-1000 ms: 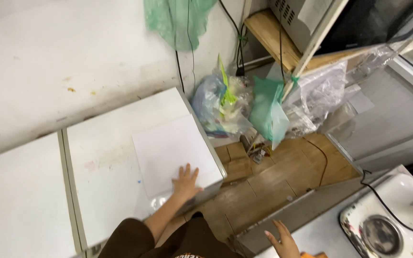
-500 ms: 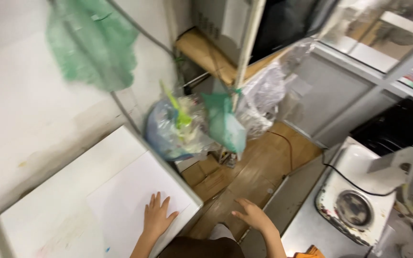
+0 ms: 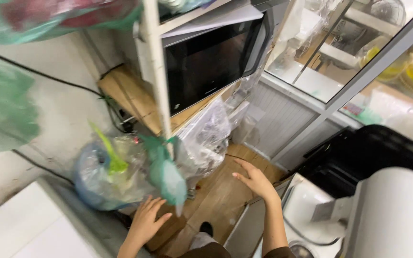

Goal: Retrieve frozen cake base and components, defrost in microwave, and cut a small cake base.

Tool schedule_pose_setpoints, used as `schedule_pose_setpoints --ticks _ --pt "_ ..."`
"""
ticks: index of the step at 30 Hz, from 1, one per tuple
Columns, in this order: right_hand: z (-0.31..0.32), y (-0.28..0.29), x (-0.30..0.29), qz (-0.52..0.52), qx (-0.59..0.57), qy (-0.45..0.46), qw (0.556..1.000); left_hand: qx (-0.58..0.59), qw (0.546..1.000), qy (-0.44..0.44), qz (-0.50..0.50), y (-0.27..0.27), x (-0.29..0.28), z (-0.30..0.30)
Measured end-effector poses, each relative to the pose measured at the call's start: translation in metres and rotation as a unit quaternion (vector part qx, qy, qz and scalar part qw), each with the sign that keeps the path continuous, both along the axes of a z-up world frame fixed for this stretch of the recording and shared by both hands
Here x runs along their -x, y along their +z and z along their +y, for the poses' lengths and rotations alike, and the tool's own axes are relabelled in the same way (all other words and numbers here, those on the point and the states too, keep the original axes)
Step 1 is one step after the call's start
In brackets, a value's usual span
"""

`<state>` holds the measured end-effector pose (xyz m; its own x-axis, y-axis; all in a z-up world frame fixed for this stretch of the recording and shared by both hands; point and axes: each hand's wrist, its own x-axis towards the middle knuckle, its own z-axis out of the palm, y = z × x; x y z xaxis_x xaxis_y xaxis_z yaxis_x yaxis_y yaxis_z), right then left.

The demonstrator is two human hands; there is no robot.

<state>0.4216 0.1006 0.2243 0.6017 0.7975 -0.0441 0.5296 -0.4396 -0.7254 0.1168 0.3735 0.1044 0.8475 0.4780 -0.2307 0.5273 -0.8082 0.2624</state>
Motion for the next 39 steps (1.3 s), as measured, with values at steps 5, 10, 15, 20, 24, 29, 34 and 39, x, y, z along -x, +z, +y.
schedule_pose_setpoints --ticks 5,10,15,20,24,29,34,39 --pt "-0.015 0.014 -0.098 0.027 -0.024 -0.07 0.997 0.196 0.971 -0.073 -0.114 0.051 -0.104 -0.038" --pt "-0.008 0.01 -0.148 0.067 -0.099 -0.092 0.989 0.139 0.967 -0.119 -0.175 0.069 -0.161 -0.019" --pt "0.009 0.002 -0.166 0.112 -0.184 -0.067 0.974 0.141 0.96 -0.147 -0.19 0.094 -0.179 -0.001" --pt "0.013 -0.007 -0.22 0.171 -0.266 -0.058 0.947 0.187 0.959 -0.161 -0.142 0.087 -0.206 -0.008" --pt "0.024 -0.008 -0.291 0.156 -0.342 -0.036 0.926 0.284 0.952 -0.075 -0.09 0.112 -0.248 -0.028" --pt "0.075 0.028 -0.372 0.107 -0.365 -0.101 0.919 0.256 0.952 -0.026 -0.164 0.107 -0.313 -0.039" --pt "0.112 0.073 -0.41 -0.054 -0.281 -0.042 0.957 0.235 0.956 0.008 -0.175 0.098 -0.359 -0.071" --pt "0.138 0.078 -0.435 -0.216 -0.243 0.021 0.945 0.27 0.951 0.084 -0.125 0.103 -0.378 -0.09"
